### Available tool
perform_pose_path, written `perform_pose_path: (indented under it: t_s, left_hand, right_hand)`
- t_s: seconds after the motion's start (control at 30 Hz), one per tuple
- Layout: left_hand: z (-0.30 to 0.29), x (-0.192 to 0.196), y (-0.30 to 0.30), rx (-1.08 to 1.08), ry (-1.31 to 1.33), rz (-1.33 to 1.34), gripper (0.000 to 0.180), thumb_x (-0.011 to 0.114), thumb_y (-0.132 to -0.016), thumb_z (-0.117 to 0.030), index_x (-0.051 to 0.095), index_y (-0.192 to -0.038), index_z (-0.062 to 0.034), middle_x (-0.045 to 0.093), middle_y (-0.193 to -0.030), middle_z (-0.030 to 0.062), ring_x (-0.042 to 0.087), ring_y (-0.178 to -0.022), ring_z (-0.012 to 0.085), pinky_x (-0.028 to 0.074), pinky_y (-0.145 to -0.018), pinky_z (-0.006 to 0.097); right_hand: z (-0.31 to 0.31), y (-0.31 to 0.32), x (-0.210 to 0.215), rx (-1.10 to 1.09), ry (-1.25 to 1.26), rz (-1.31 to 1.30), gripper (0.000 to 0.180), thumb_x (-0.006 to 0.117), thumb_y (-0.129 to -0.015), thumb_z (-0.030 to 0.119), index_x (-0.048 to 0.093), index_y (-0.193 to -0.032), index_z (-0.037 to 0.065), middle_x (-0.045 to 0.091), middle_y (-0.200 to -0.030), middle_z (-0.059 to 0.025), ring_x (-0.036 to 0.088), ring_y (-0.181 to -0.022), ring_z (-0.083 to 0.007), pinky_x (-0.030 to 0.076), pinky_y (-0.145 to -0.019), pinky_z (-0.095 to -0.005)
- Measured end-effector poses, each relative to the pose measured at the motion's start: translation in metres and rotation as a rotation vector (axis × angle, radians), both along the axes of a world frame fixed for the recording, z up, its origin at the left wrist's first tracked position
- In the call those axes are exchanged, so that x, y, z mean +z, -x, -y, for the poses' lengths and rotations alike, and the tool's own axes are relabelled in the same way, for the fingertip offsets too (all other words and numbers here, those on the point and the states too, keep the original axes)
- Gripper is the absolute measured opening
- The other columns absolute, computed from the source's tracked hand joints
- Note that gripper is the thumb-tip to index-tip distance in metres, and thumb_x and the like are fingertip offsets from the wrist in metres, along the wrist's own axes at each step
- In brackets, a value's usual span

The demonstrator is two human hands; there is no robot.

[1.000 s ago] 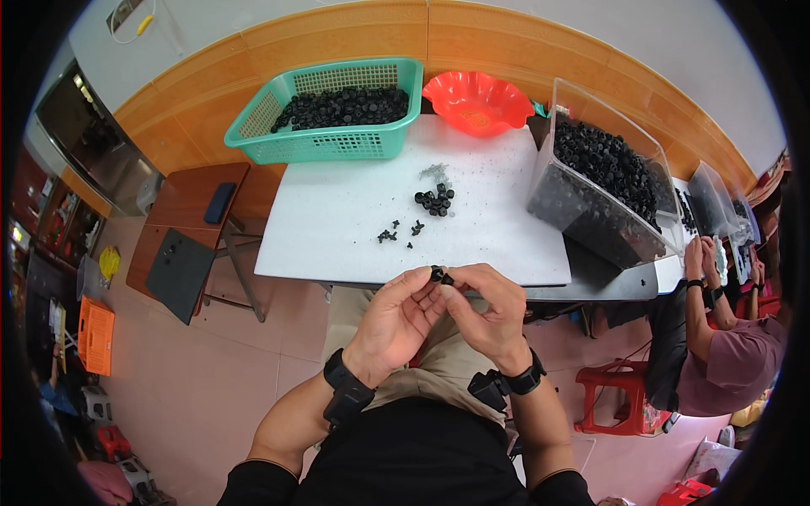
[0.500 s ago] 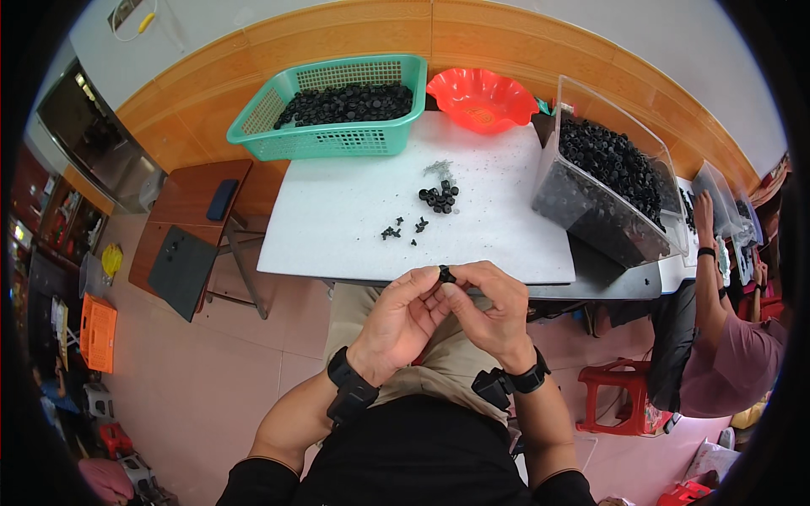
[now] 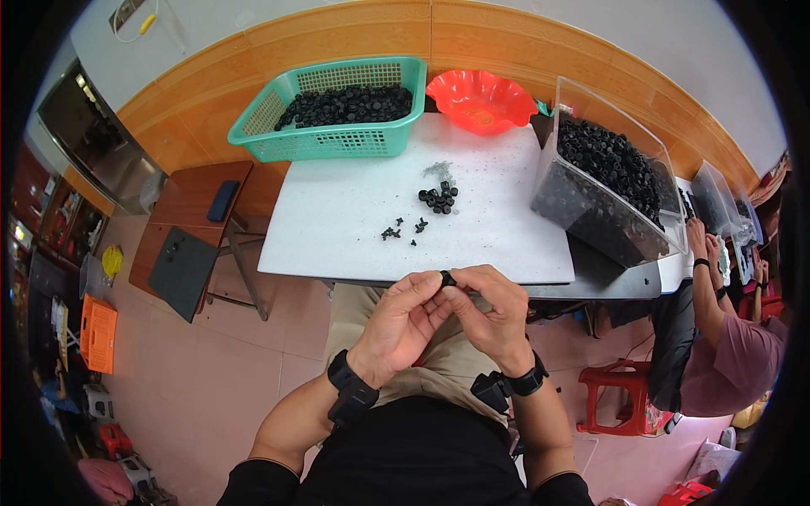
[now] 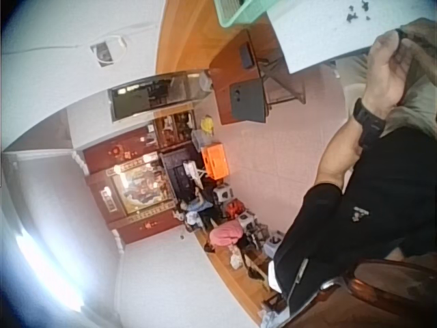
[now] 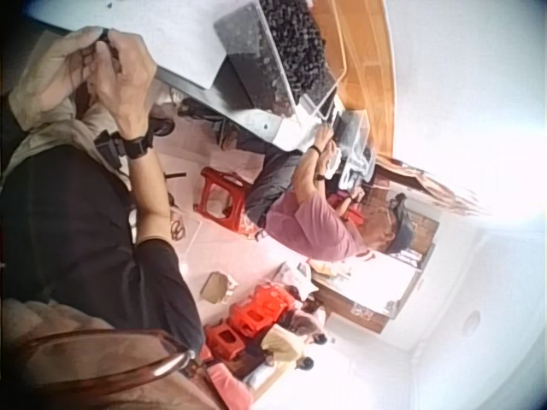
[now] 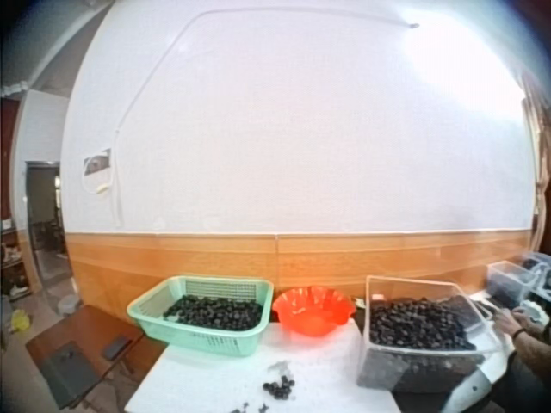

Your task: Assembling small black plastic components by hand on a white work table.

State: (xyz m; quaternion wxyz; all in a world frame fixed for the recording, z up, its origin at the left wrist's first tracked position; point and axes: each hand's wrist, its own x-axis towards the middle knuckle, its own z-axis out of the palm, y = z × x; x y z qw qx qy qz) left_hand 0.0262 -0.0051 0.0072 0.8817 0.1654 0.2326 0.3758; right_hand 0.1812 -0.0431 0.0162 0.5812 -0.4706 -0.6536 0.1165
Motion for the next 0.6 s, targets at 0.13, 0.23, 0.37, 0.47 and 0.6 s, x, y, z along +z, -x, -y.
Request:
perform_pose_path:
  t_s: [0.13, 0.23, 0.37, 0.47, 0.6]
  left_hand:
    - [0.0006, -0.0008, 0.0007, -0.011, -0.011, -0.008, 0.012, 0.061, -0.099, -0.016, 0.060, -0.106, -0.0061, 0.064, -0.105, 0.0041, 0.062, -0.097, 0.0126, 0.053, -0.091, 0.029]
    - [0.0011, -0.0015, 0.0012, -0.016, -0.029, -0.013, 0.012, 0.061, -0.100, -0.016, 0.062, -0.106, -0.0057, 0.065, -0.104, 0.0040, 0.062, -0.096, 0.0119, 0.053, -0.091, 0.029]
    - [0.0020, -0.0011, 0.0016, -0.020, -0.039, -0.035, 0.013, 0.060, -0.100, -0.017, 0.064, -0.104, -0.0054, 0.066, -0.102, 0.0037, 0.062, -0.095, 0.0114, 0.053, -0.091, 0.028]
    - [0.0023, -0.0008, 0.0014, -0.012, -0.042, -0.014, 0.013, 0.063, -0.098, -0.016, 0.066, -0.104, -0.0042, 0.068, -0.099, 0.0040, 0.065, -0.094, 0.0118, 0.054, -0.092, 0.028]
    - [0.0016, -0.0021, 0.0019, -0.013, -0.063, -0.033, 0.013, 0.064, -0.098, -0.016, 0.066, -0.103, -0.0043, 0.068, -0.100, 0.0043, 0.065, -0.094, 0.0118, 0.054, -0.091, 0.028]
  right_hand:
    - [0.0008, -0.0003, -0.0017, -0.007, -0.008, 0.000, 0.019, 0.076, -0.081, 0.001, 0.070, -0.099, -0.003, 0.071, -0.087, -0.0143, 0.069, -0.071, -0.0223, 0.054, -0.061, -0.0286]
    - [0.0017, -0.0008, -0.0019, -0.015, -0.014, 0.011, 0.019, 0.076, -0.081, 0.001, 0.070, -0.099, -0.003, 0.071, -0.087, -0.0145, 0.069, -0.071, -0.0226, 0.054, -0.061, -0.0289]
    - [0.0031, -0.0021, -0.0013, 0.005, -0.001, 0.018, 0.019, 0.076, -0.081, 0.001, 0.070, -0.098, -0.002, 0.071, -0.087, -0.0143, 0.069, -0.071, -0.0227, 0.054, -0.061, -0.0291]
    - [0.0037, -0.0025, -0.0016, 0.009, -0.007, 0.021, 0.018, 0.076, -0.081, 0.001, 0.070, -0.098, -0.001, 0.071, -0.087, -0.0140, 0.069, -0.071, -0.0226, 0.054, -0.060, -0.0291]
    - [0.0036, -0.0024, -0.0039, 0.022, -0.009, 0.022, 0.020, 0.077, -0.081, 0.001, 0.070, -0.099, -0.001, 0.070, -0.089, -0.0136, 0.069, -0.072, -0.0222, 0.054, -0.061, -0.0287]
